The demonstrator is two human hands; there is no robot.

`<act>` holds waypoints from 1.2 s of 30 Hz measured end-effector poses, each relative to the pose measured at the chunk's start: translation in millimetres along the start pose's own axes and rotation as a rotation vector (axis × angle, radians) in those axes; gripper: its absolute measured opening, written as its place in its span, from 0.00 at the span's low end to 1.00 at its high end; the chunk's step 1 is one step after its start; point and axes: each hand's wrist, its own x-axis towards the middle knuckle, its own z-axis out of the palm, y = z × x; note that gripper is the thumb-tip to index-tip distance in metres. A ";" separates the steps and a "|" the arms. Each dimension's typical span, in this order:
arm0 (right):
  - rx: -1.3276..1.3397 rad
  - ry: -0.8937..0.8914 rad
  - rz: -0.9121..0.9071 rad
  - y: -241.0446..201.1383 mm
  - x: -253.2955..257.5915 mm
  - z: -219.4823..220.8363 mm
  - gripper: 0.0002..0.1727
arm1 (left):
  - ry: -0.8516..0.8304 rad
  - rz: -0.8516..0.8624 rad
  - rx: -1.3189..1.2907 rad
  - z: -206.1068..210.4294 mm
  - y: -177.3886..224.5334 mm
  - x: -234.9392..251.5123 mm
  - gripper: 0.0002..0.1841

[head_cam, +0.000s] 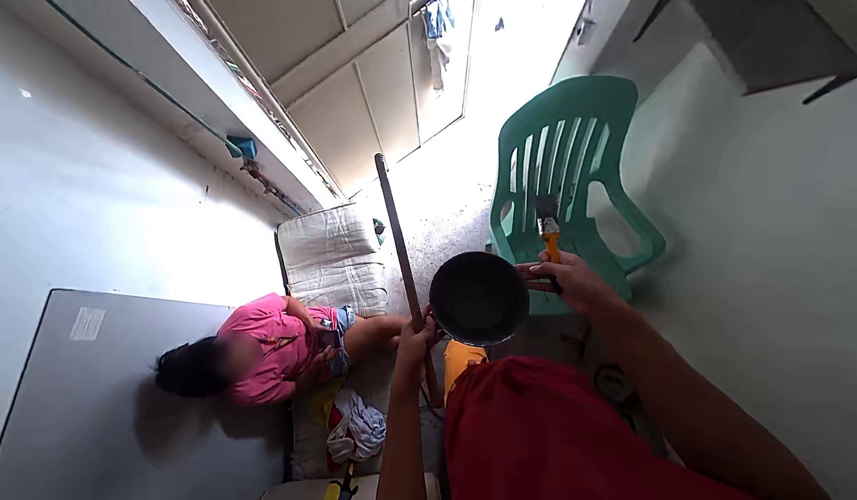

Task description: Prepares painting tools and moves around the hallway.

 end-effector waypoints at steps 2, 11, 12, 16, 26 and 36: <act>0.008 0.008 -0.002 -20.8 43.1 2.3 0.04 | 0.028 -0.038 0.039 8.2 20.9 39.7 0.23; 0.007 0.047 0.041 -62.3 274.2 12.9 0.05 | 0.026 -0.074 0.031 10.8 84.0 278.1 0.23; 0.004 0.042 0.046 -62.8 305.7 13.8 0.05 | 0.034 -0.087 0.042 7.9 87.0 309.2 0.23; -0.006 0.078 0.093 -68.8 432.5 29.0 0.06 | 0.062 -0.167 0.064 -1.7 106.8 433.2 0.23; 0.100 0.295 0.230 -16.8 733.7 49.2 0.09 | 0.167 -0.420 0.145 -37.3 101.4 757.2 0.22; 0.186 0.451 0.409 150.2 999.1 20.9 0.06 | 0.130 -0.596 0.450 -85.8 -9.5 1035.3 0.25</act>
